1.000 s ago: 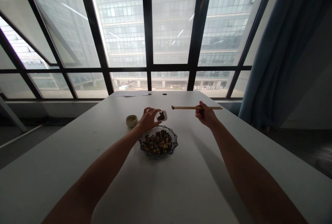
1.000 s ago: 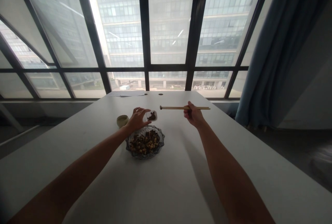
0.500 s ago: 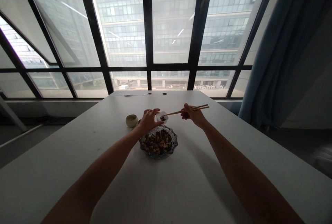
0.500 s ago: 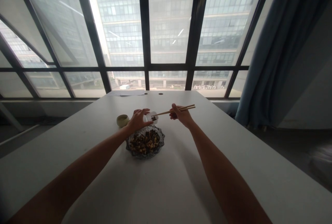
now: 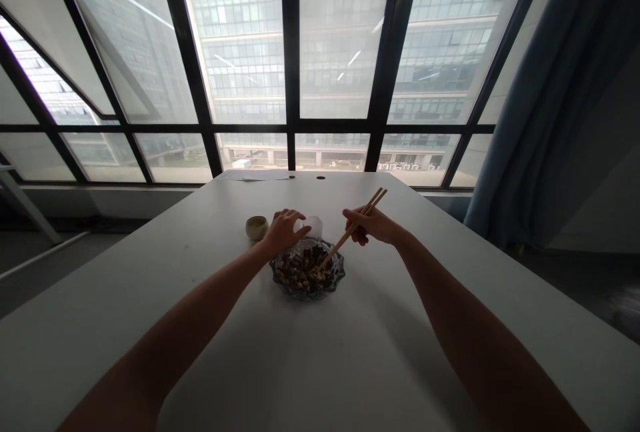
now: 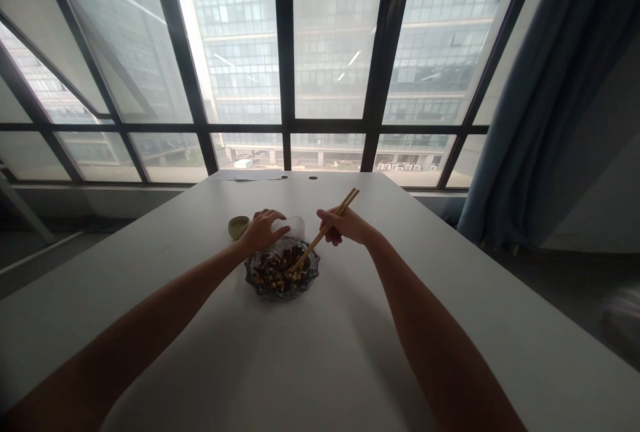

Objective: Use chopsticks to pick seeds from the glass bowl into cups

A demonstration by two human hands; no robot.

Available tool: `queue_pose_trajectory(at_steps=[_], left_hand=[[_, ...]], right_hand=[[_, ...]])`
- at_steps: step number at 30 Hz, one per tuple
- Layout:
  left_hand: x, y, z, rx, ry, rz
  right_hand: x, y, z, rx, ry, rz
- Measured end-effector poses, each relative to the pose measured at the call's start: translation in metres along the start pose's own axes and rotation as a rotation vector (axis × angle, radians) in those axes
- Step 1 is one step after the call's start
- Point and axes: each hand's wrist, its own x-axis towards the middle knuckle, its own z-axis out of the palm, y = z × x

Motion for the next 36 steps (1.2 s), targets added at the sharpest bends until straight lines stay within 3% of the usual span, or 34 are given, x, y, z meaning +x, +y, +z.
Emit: queue_pose_trajectory(at_steps=[5,10,16,22,24,30,36], left_hand=[[-0.050,-0.007,-0.025,-0.191,0.095,-0.082],[-0.087,-0.014,-0.031,-0.314,0.091,-0.241],[-0.092,-0.015,-0.021,-0.402,0.026,-0.280],[-0.092,-0.017,-0.019,-0.413,-0.014,-0.279],[-0.092,-0.018,-0.018,-0.415,-0.015,-0.283],[-0.091,-0.017,-0.019,-0.435,-0.028,-0.287],[-0.091,-0.017,-0.020,-0.439,-0.051,-0.287]], right_hand=[[0.002,0.000,0.012,-0.084,-0.145,0.076],[0.011,0.008,0.026,-0.067,-0.037,0.034],[0.009,0.001,0.026,-0.034,0.110,-0.058],[0.000,-0.011,0.030,-0.054,-0.225,0.082],[0.001,-0.010,0.038,-0.073,-0.244,0.100],[0.010,0.000,0.052,-0.078,-0.042,-0.006],[0.010,-0.004,0.045,-0.062,0.145,-0.096]])
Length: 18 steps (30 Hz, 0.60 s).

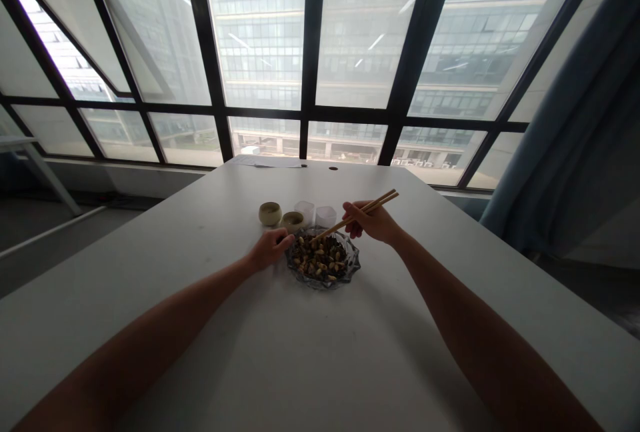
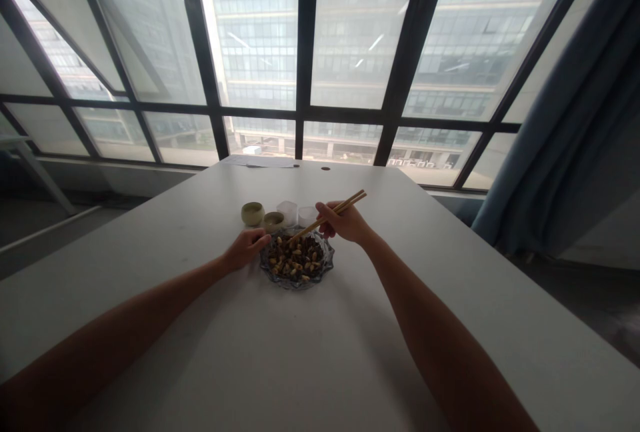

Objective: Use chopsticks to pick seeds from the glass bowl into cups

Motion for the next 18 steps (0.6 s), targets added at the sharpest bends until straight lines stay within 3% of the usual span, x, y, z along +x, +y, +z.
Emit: queue_pose_trajectory(at_steps=[3,8,18], left_hand=[[0.000,-0.002,0.001,0.016,-0.004,0.000],[0.000,-0.004,0.002,0.028,-0.014,0.005],[0.000,0.002,-0.001,-0.012,-0.015,-0.016]], right_hand=[[-0.002,-0.007,-0.010,-0.003,0.018,-0.013],[-0.010,-0.018,-0.024,-0.101,-0.129,0.004],[-0.011,-0.019,-0.024,-0.225,-0.217,-0.021]])
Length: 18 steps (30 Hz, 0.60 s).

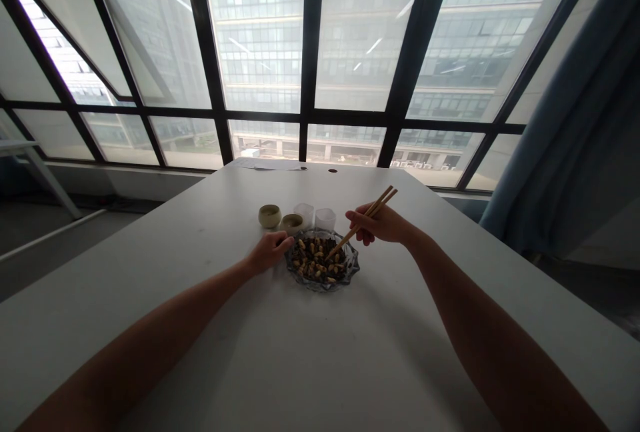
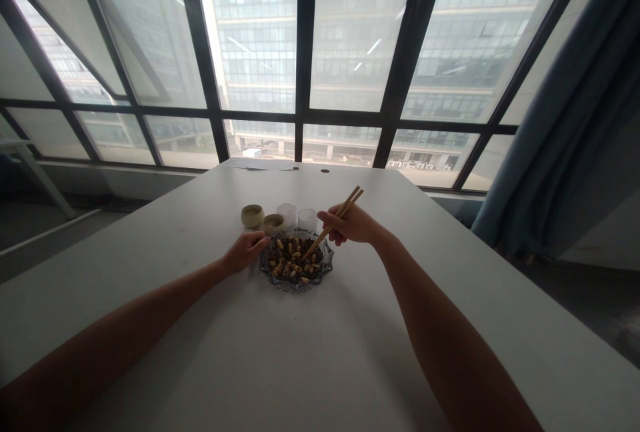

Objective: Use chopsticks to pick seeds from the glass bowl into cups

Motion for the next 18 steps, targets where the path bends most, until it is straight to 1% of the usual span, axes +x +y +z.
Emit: queue_pose_trajectory(at_steps=[8,10,15,18], left_hand=[[0.000,-0.002,0.000,0.004,0.003,-0.003],[0.000,-0.002,0.000,0.009,0.032,-0.010],[0.006,-0.008,-0.003,0.063,0.278,-0.042],[0.014,-0.019,-0.004,0.116,0.373,-0.010]], right_hand=[[0.000,0.004,-0.002,0.044,0.031,0.010],[0.000,0.004,-0.004,0.077,0.053,0.016],[0.000,0.007,-0.010,0.159,0.103,0.051],[0.000,0.012,-0.014,0.212,0.148,0.053]])
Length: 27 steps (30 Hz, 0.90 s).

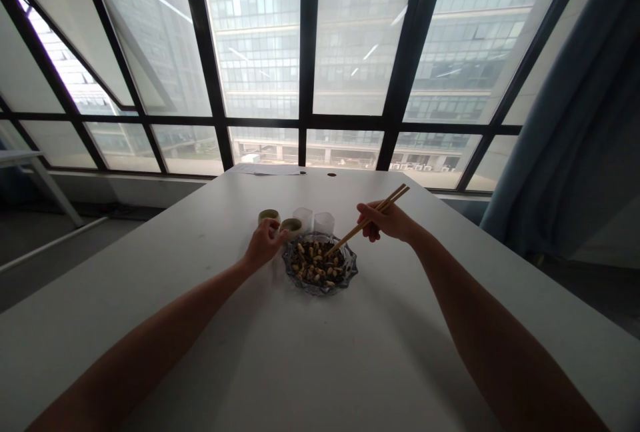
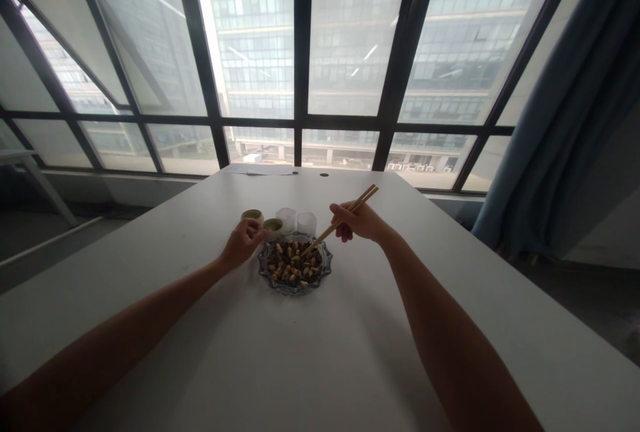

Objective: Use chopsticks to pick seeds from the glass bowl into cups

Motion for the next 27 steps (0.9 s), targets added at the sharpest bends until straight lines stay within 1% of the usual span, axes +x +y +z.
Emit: queue_pose_trajectory(at_steps=[2,3,6,10,12,15,17,21,24,27], left_hand=[[0.004,-0.009,0.004,0.034,0.015,0.027],[0.006,-0.013,0.006,0.043,-0.002,0.045],[0.009,-0.022,0.012,0.045,-0.094,0.109],[0.013,-0.025,0.015,0.073,-0.202,0.143],[0.013,-0.024,0.016,0.079,-0.211,0.138],[0.013,-0.022,0.017,0.060,-0.174,0.119],[0.013,-0.022,0.018,0.051,-0.156,0.113],[0.013,-0.024,0.019,0.063,-0.136,0.148],[0.012,-0.024,0.019,0.078,-0.113,0.197],[0.011,-0.022,0.019,0.085,-0.086,0.232]], right_hand=[[0.002,0.004,-0.002,0.046,0.047,-0.022],[0.003,0.006,-0.004,0.075,0.077,-0.036],[0.007,0.011,-0.008,0.185,0.170,-0.084],[0.011,0.016,-0.017,0.331,0.267,-0.114],[0.012,0.017,-0.020,0.403,0.291,-0.112],[0.012,0.018,-0.023,0.474,0.291,-0.097],[0.013,0.019,-0.023,0.465,0.295,-0.081],[0.013,0.017,-0.019,0.345,0.309,-0.080],[0.009,0.007,-0.013,0.255,0.294,-0.118],[0.001,-0.008,-0.002,0.148,0.258,-0.155]])
